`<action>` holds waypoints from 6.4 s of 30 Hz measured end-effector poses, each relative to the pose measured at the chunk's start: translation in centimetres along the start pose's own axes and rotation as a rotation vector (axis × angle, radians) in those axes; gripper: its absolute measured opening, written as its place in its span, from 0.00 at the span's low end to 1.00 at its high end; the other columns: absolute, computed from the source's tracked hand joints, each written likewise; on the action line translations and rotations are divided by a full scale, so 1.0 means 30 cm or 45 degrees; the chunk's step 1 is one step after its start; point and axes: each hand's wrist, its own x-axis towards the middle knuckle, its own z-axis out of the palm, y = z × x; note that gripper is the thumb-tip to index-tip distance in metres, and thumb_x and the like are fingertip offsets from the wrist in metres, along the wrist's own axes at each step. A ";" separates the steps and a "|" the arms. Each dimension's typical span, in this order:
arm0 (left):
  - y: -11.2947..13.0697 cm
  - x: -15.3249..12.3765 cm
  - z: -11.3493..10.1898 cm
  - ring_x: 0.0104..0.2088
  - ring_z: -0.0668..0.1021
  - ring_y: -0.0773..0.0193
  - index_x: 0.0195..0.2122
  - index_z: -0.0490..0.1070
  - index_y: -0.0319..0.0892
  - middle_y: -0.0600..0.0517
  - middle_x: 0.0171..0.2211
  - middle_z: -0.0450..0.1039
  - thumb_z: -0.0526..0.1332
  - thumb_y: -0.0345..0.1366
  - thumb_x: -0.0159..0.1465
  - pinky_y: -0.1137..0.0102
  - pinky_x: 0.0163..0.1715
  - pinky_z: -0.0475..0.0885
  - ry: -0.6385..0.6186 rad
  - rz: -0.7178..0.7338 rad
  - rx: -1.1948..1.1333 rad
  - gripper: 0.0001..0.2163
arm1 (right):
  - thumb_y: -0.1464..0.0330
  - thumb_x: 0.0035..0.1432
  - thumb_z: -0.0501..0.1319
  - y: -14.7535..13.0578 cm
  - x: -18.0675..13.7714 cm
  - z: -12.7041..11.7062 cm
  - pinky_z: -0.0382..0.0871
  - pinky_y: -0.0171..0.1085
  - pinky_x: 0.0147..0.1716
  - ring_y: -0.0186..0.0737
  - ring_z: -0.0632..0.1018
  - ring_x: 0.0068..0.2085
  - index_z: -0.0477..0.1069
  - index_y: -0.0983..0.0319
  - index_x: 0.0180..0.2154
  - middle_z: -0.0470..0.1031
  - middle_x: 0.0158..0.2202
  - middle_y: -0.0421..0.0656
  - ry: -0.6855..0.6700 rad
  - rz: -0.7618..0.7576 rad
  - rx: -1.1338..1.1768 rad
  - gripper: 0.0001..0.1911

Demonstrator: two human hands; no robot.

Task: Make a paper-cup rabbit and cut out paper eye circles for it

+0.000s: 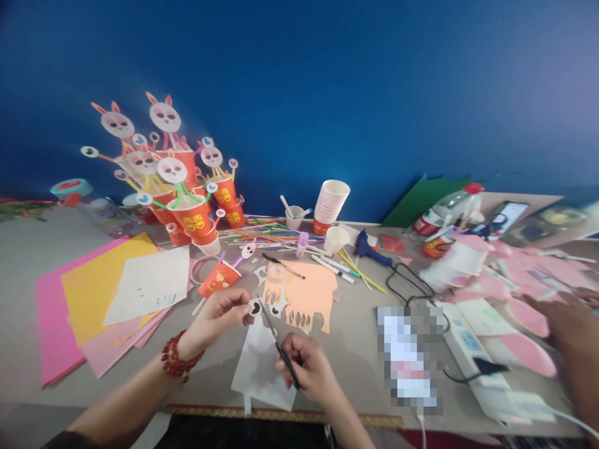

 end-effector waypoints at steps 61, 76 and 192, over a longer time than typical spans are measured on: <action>0.012 0.004 -0.018 0.26 0.72 0.68 0.27 0.69 0.38 0.53 0.23 0.70 0.58 0.33 0.62 0.74 0.29 0.66 0.018 0.073 0.089 0.07 | 0.57 0.52 0.66 0.036 -0.014 -0.042 0.55 0.28 0.16 0.28 0.64 0.16 0.59 0.60 0.22 0.65 0.16 0.34 -0.046 -0.039 -0.112 0.20; 0.001 -0.009 0.006 0.30 0.74 0.65 0.31 0.70 0.38 0.50 0.28 0.72 0.56 0.38 0.66 0.71 0.33 0.69 0.070 0.111 -0.047 0.10 | 0.51 0.49 0.67 0.020 -0.009 -0.026 0.58 0.29 0.17 0.28 0.65 0.16 0.58 0.60 0.24 0.65 0.16 0.33 0.054 -0.024 0.013 0.24; 0.004 -0.003 -0.001 0.25 0.73 0.68 0.25 0.66 0.39 0.52 0.23 0.72 0.57 0.34 0.61 0.74 0.28 0.68 -0.045 0.013 -0.019 0.08 | 0.44 0.44 0.67 0.016 -0.011 -0.033 0.52 0.28 0.15 0.27 0.64 0.14 0.59 0.61 0.23 0.61 0.15 0.33 -0.080 -0.042 0.070 0.29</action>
